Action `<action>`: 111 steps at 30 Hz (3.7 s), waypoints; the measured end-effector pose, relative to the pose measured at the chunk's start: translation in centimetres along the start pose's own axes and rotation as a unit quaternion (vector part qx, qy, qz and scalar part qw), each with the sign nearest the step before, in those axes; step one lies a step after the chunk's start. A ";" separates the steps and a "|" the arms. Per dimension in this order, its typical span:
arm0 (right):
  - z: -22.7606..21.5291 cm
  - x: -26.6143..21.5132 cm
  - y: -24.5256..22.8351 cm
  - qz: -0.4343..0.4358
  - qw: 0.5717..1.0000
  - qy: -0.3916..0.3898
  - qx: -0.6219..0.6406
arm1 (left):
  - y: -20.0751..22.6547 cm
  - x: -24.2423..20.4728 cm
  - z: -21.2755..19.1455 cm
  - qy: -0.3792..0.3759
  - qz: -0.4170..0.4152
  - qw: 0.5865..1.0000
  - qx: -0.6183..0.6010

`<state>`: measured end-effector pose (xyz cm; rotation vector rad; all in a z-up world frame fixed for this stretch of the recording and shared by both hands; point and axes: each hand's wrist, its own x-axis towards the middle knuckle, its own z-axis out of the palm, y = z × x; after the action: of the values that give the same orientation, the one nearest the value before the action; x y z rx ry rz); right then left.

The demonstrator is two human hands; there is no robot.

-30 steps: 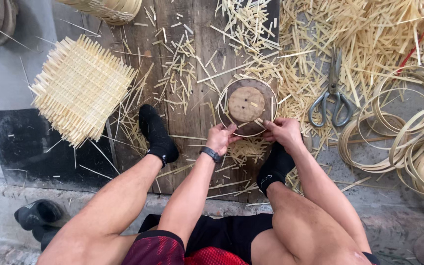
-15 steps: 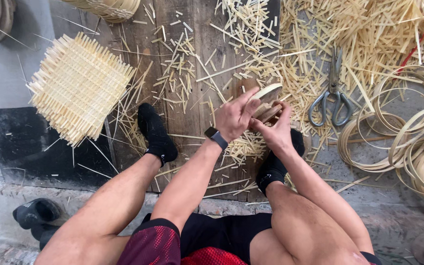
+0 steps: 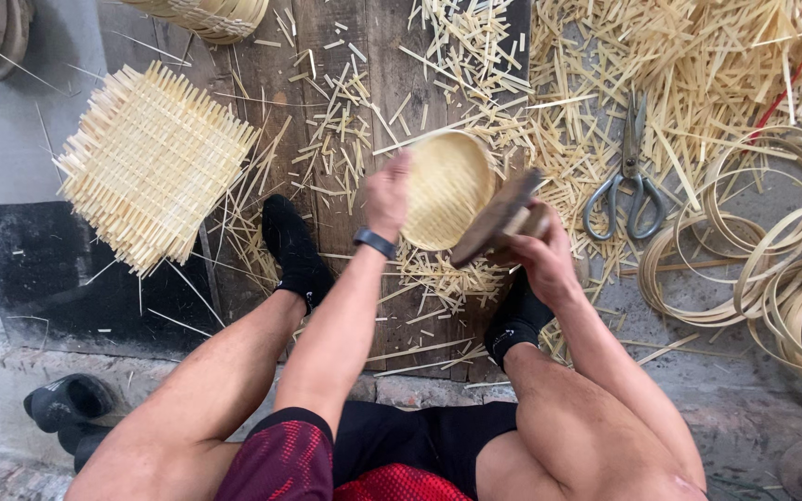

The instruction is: The person weaves a square bamboo mat, places it onto a wooden mold, and uses scissors to trim the edges to fit a circular bamboo rim.

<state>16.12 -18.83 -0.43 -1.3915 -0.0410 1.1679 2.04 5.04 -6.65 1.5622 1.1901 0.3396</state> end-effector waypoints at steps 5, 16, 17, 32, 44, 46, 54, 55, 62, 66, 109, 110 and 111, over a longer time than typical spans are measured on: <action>-3.8 -1.1 1.3 -0.117 0.974 -0.071 0.180 | -6.9 -0.3 -4.6 -0.029 -0.018 0.998 0.045; -4.4 -2.0 -0.2 -0.113 0.978 -0.051 0.166 | 1.2 7.0 -6.6 -0.016 -0.192 0.927 -0.322; -4.1 -1.9 -0.2 -0.112 0.979 -0.042 0.164 | 3.1 7.6 -5.7 0.018 -0.219 0.881 -0.419; 0.1 3.3 3.4 0.080 0.996 0.009 -0.049 | -4.2 -3.6 1.1 -0.044 -0.066 0.996 -0.051; -0.3 5.3 9.2 -0.007 0.990 -0.066 0.125 | -0.2 4.0 -31.4 0.100 0.077 0.830 0.544; -1.1 5.5 10.2 0.008 0.991 -0.062 0.122 | 1.3 3.1 -32.3 0.071 0.044 0.865 0.495; -1.1 5.0 10.4 0.000 0.999 0.011 0.036 | 6.3 2.1 -22.5 0.162 0.420 0.790 0.415; -1.1 5.4 10.0 -0.037 0.997 0.063 -0.017 | 6.4 0.9 -19.4 0.145 0.496 0.771 0.372; -1.2 4.6 2.9 0.025 0.975 -0.032 0.217 | 2.3 -9.6 -1.6 -0.119 0.568 0.754 0.308; -1.4 5.4 3.1 -0.038 0.999 0.020 -0.013 | 1.3 -9.5 -1.0 -0.110 0.516 0.817 0.231; -0.2 7.1 4.8 -0.040 0.977 0.130 -0.163 | 2.6 -3.0 -1.8 -0.282 0.321 0.782 0.454; -0.5 7.4 5.0 -0.044 0.977 0.124 -0.170 | 2.9 -2.9 -1.6 -0.276 0.316 0.787 0.452; -1.0 7.3 5.3 -0.048 0.976 0.118 -0.177 | 3.1 -3.0 -1.5 -0.270 0.311 0.793 0.449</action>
<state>17.14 -16.08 -9.03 -1.8161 -0.1523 0.9361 1.14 3.78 -2.33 2.6480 0.3058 -0.3325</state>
